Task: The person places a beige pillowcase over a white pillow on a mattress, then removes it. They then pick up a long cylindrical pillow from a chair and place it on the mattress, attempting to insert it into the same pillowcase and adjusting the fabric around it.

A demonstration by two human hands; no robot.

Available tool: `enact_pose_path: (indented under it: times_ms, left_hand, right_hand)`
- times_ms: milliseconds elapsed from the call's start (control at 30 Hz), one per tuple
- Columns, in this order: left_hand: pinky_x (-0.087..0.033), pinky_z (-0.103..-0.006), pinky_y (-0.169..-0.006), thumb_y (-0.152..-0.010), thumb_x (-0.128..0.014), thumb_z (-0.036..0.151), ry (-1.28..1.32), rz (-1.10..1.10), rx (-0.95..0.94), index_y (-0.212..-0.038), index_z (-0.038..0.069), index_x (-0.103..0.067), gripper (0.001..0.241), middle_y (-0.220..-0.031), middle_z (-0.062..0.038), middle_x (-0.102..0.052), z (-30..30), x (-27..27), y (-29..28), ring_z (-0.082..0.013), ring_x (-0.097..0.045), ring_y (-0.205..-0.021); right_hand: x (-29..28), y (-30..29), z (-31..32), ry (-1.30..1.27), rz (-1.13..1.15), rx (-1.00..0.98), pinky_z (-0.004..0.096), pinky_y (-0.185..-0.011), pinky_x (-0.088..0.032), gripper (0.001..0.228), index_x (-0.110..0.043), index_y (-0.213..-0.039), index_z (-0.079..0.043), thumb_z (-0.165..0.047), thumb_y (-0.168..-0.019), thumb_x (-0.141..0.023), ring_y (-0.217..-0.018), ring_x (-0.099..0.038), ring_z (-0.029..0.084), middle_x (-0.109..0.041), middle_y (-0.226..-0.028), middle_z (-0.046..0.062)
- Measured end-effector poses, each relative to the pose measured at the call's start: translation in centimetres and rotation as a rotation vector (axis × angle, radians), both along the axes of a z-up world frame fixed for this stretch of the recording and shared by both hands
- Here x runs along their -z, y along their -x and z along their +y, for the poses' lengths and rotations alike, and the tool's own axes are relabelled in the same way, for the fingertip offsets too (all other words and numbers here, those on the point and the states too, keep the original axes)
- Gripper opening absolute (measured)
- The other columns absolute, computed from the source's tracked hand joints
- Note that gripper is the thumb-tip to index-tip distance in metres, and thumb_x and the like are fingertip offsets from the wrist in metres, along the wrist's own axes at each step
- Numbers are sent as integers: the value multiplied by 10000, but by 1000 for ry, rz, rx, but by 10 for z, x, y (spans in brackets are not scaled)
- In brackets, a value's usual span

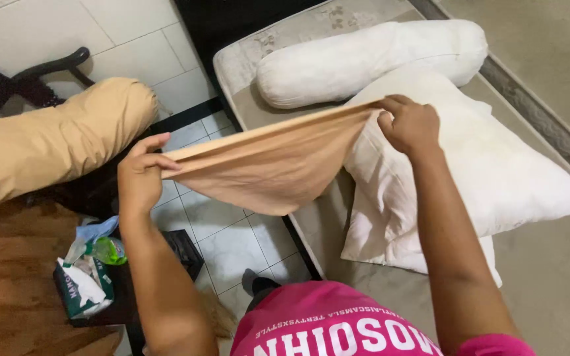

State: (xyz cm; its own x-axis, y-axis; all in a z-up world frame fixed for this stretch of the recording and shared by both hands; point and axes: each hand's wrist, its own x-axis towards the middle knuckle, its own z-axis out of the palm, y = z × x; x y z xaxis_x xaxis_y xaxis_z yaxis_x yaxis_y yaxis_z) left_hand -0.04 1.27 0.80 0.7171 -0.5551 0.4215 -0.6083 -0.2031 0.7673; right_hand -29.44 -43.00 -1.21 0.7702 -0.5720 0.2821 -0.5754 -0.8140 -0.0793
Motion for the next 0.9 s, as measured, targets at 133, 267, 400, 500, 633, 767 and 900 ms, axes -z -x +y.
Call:
enact_pose_path:
  times_ms: [133,267,400,500,633,767,900]
  left_hand:
    - [-316,-752,-1075,-903,-719,-49,-407,-547,-353,-1003,144,-839,249,-1566,-195,-545,9,-2,2,-625,-439,-1335]
    - [-367,-537,-1201,-1032,-743,15,11,-947,-600,-1217,30,-764,186,-1505,-160,-416,-3,-17,13,-377,-447,-1397]
    - [-199,-654,-1143,-969,-610,550,-554,-673,-376,-1157,139,-764,477,-1414,-119,-647,19,37,1,-353,-477,-1395]
    - [-113,-721,-1168,-695,-767,703,-681,-528,-348,-1079,180,-770,649,-1290,-88,-621,12,58,10,-336,-454,-1438]
    - [-370,-529,-1119,-805,-819,541,-483,-589,-344,-808,106,-779,437,-1066,-47,-667,16,25,14,-239,-618,-1041]
    - [-431,-304,-584,-826,-815,226,-391,115,17,-931,5,-659,291,-767,-79,-623,48,-30,7,-183,-510,-621]
    - [-371,-214,-578,-781,-794,-54,-180,507,591,-842,81,-540,294,-752,12,-526,68,-55,13,-83,-458,-661]
  right_hand:
    - [-46,-6,32,192,122,-13,521,-906,-496,422,-622,-1373,-388,-567,-1004,-522,-1057,-749,400,-714,-1331,86]
    - [-52,-2,41,457,-773,-130,363,-786,-476,281,-651,-1157,-67,-6,-908,-765,-810,-618,222,-676,-972,75]
    - [-10,11,23,333,-66,112,402,-534,-518,267,-674,-1278,-294,-362,-1021,-647,-656,-672,283,-675,-868,62]
    - [1,9,31,119,133,133,415,-581,-545,352,-630,-1271,-308,-499,-976,-655,-734,-717,295,-740,-852,62]
    - [-21,17,35,55,-50,119,431,-620,-533,217,-705,-1146,-204,-385,-1070,-614,-739,-685,303,-722,-899,76]
    - [-59,48,6,-431,-182,-224,324,-590,-431,159,-744,-974,-82,-194,-866,-779,-675,-564,187,-672,-826,27]
    - [-71,67,-15,-1280,-262,-948,153,-559,-609,296,-655,-929,-40,81,-703,-801,-714,-776,129,-794,-879,110]
